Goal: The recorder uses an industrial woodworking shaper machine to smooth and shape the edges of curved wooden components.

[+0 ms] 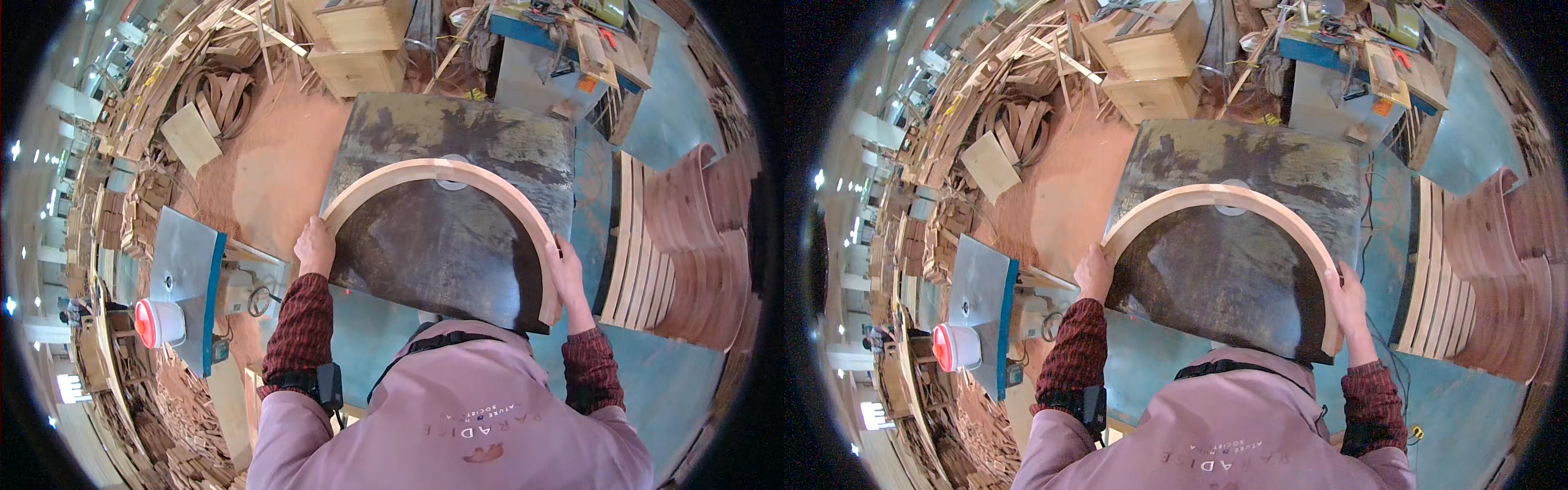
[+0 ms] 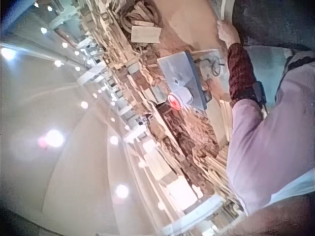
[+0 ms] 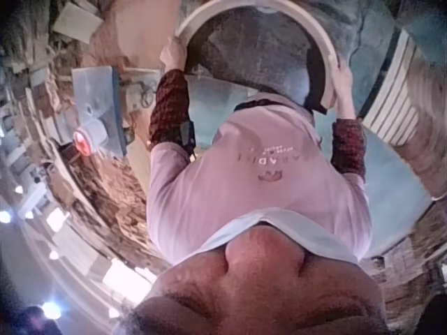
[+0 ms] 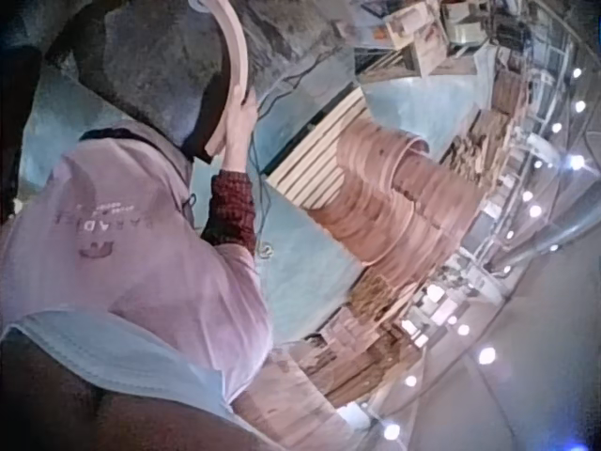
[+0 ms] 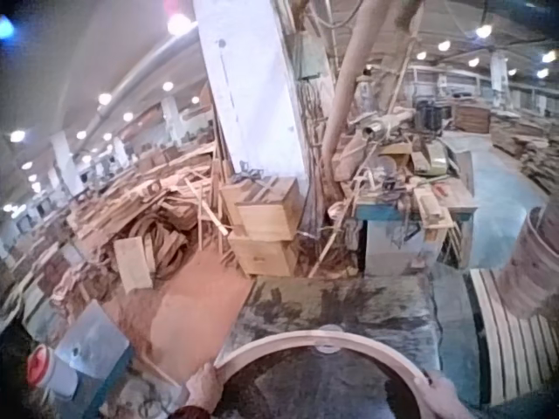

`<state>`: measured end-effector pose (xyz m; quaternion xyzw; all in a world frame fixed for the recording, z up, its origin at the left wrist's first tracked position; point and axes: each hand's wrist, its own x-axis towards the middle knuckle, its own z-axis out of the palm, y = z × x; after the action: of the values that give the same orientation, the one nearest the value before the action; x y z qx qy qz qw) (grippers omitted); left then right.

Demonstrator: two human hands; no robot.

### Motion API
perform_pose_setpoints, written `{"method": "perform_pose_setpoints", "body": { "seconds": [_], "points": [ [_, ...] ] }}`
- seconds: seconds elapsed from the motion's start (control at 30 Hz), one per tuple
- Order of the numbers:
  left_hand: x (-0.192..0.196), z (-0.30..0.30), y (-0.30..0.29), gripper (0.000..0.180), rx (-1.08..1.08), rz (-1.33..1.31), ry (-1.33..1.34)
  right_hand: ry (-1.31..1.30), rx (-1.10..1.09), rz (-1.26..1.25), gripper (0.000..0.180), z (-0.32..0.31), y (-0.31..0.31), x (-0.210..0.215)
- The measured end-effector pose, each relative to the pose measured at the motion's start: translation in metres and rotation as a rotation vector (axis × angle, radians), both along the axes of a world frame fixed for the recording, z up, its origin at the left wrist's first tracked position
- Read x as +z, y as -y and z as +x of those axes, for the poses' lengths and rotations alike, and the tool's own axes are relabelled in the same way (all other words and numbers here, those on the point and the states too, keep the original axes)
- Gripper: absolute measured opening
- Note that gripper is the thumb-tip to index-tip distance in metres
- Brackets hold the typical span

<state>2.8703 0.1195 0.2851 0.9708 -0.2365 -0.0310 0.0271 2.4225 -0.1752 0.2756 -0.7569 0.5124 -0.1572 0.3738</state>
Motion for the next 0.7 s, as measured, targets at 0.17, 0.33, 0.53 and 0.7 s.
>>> {"method": "perform_pose_setpoints", "body": {
  "seconds": [0.17, 0.33, 0.53, 0.7],
  "points": [
    [0.003, 0.008, 0.017, 0.032, -0.113, -0.03, 0.12, -0.013, -0.057, -0.088, 0.053, -0.036, -0.052, 0.01],
    [-0.001, 0.022, 0.044, 0.037, -0.168, -0.078, -0.015, 0.064, -0.151, -0.104, 0.049, -0.031, -0.079, 0.003],
    [-0.007, 0.024, 0.033, 0.037, -0.14, -0.033, -0.052, 0.045, -0.128, -0.108, 0.045, -0.021, -0.055, -0.003],
    [-0.002, 0.021, 0.015, 0.039, -0.062, -0.022, -0.065, 0.016, -0.065, -0.094, 0.044, -0.003, -0.036, -0.002]
  ]
}}
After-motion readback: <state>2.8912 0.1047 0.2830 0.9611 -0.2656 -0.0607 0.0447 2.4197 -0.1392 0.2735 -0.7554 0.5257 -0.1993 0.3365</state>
